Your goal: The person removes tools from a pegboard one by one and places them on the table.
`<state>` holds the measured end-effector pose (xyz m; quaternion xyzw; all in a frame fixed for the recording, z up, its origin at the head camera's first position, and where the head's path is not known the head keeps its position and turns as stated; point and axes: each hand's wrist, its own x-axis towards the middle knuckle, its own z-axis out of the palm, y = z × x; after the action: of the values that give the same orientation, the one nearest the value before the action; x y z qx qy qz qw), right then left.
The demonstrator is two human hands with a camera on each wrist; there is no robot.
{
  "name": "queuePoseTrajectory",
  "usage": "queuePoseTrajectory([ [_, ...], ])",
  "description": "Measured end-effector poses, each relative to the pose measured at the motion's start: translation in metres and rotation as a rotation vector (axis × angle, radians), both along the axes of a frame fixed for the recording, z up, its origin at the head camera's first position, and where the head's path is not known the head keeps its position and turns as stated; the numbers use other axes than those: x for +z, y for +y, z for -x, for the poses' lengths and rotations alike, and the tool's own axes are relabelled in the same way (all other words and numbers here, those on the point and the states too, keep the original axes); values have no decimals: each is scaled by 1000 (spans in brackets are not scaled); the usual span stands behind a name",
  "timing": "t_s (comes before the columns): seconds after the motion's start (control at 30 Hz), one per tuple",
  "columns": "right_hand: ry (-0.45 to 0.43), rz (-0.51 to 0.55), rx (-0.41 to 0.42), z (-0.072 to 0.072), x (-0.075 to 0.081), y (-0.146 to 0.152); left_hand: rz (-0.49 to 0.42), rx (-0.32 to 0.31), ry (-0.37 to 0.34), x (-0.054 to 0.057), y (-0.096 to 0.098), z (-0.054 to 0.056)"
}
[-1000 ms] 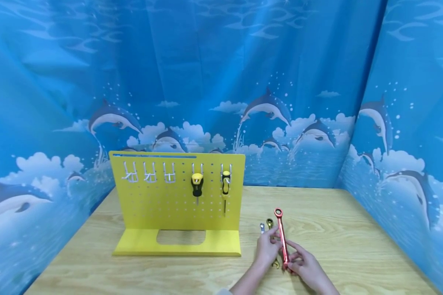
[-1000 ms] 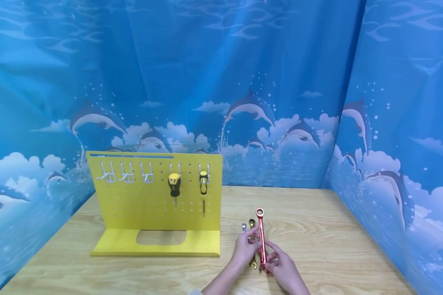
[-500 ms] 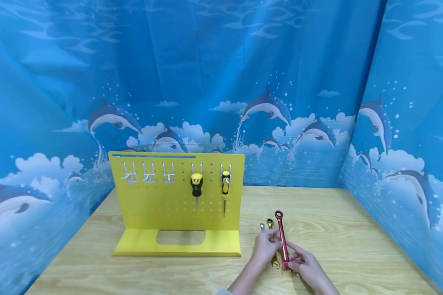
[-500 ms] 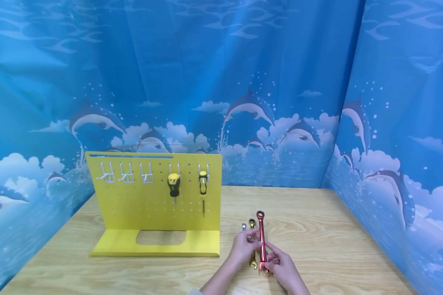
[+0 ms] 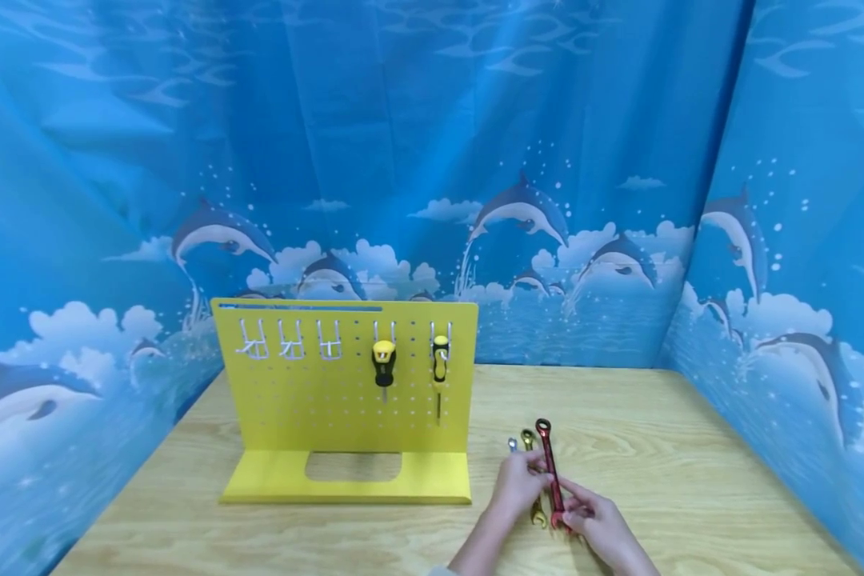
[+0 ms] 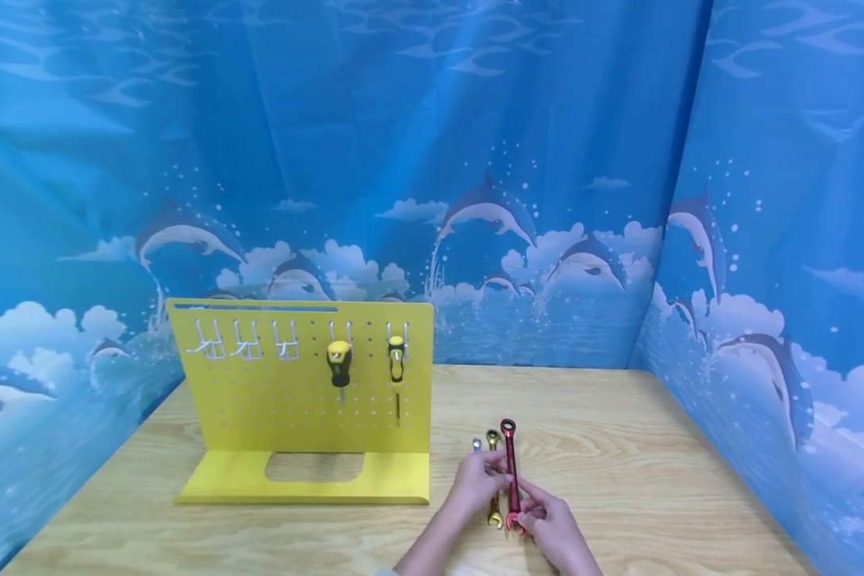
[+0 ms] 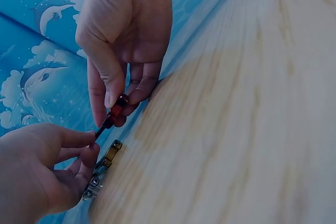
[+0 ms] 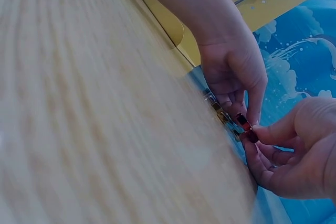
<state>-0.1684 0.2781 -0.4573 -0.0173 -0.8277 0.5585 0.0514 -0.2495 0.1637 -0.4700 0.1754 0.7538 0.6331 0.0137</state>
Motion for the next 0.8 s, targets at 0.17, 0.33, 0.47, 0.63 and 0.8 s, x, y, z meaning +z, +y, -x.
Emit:
queuePoseTrajectory([
  [0.17,-8,-22,-37,1,0,-1,57,33,40,0,3,-1],
  [0.33,-13,-53,-61,2,-1,-1,116,66,59,-1,7,-1],
  [0.47,-23,-70,-80,2,-1,-2,165,91,81,-1,9,-2],
  [0.63,-25,-70,-104,2,-1,-3,194,107,92,-1,10,-2],
  [0.8,-27,-83,-109,2,-1,-3,209,112,133,-2,9,-2],
])
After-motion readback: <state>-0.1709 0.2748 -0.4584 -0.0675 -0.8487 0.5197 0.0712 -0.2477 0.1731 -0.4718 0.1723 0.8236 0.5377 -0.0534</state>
